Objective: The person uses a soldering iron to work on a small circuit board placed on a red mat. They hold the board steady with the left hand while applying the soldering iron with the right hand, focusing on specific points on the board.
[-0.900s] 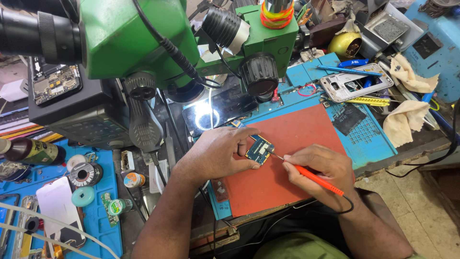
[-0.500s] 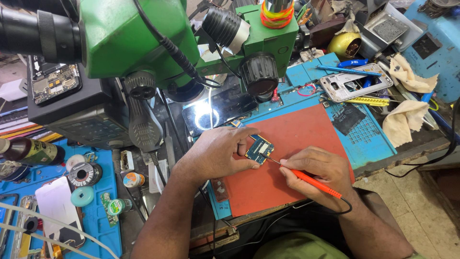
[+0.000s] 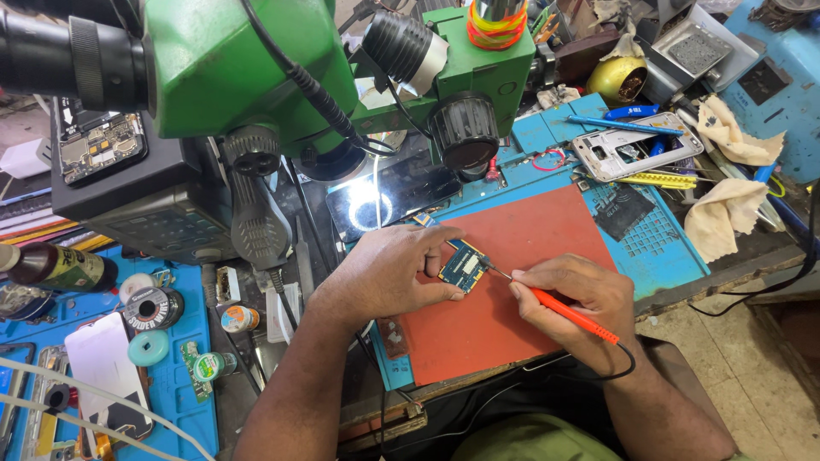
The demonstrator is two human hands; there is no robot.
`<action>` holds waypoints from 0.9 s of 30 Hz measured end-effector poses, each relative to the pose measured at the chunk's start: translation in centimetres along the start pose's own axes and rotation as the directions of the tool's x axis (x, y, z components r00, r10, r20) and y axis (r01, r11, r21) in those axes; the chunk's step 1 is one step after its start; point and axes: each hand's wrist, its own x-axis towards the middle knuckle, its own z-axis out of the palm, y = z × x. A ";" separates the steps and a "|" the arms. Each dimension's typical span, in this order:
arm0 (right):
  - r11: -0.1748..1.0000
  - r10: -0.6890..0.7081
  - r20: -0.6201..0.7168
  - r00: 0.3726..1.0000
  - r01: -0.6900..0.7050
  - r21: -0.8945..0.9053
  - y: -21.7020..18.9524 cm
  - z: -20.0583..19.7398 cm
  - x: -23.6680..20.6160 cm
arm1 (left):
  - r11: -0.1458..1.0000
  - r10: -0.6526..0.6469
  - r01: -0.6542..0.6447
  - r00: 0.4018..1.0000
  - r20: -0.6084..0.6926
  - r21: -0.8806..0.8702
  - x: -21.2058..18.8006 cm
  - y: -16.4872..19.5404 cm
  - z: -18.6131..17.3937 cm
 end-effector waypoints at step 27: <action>1.000 -0.029 0.016 0.999 0.029 0.005 -0.1 -0.1 0.0 | 1.000 -0.026 0.025 1.000 0.018 0.014 0.0 0.2 -0.1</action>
